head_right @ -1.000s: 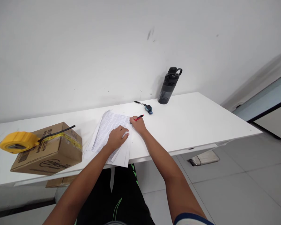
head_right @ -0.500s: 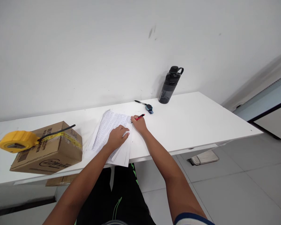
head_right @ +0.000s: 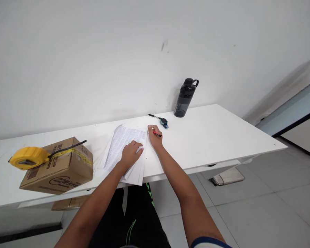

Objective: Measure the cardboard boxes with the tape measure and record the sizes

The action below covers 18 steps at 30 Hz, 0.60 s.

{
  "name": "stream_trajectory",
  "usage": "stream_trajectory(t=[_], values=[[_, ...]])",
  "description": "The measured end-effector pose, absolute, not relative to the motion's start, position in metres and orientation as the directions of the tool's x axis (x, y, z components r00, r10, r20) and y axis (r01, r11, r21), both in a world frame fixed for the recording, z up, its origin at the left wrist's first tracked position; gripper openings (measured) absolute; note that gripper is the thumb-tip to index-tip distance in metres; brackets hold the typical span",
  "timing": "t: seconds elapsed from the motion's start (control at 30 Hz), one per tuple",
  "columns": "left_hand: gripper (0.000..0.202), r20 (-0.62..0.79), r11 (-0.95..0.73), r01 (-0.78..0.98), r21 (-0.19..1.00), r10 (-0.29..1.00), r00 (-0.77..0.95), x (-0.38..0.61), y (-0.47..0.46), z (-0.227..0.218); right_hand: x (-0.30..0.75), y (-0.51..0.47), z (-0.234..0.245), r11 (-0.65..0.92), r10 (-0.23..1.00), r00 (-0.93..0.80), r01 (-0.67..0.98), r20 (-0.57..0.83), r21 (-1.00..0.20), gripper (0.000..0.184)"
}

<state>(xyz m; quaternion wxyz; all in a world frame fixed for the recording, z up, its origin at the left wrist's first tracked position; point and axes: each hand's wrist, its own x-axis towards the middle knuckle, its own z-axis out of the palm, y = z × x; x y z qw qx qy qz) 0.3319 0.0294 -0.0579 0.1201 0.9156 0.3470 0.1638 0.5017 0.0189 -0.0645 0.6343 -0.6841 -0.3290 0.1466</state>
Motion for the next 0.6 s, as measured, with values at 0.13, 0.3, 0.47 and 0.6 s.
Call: stream_trajectory(t=[0.13, 0.3, 0.47, 0.6], values=[[0.025, 0.182, -0.584, 0.678, 0.445, 0.801, 0.57, 0.35, 0.012, -0.056, 0.501, 0.019, -0.065, 0.017, 0.652, 0.729, 0.26, 0.207, -0.966, 0.049], [0.026, 0.156, -0.499, 0.524, 0.69, 0.81, 0.565, 0.35, 0.002, -0.043, 0.497, 0.015, -0.067, 0.095, 0.746, 0.546, 0.482, 0.383, -0.871, 0.046], [0.03, 0.304, -0.611, 0.662, 0.435, 0.791, 0.531, 0.296, 0.016, -0.021, 0.491, 0.017, -0.071, 0.048, 0.854, 0.212, 0.876, 0.474, -0.479, 0.027], [0.05, 0.116, -0.493, 0.865, 0.095, 0.868, 0.482, 0.254, 0.021, -0.018, 0.49, 0.022, -0.078, -0.04, 0.885, 0.191, 0.939, 0.424, -0.341, 0.028]])
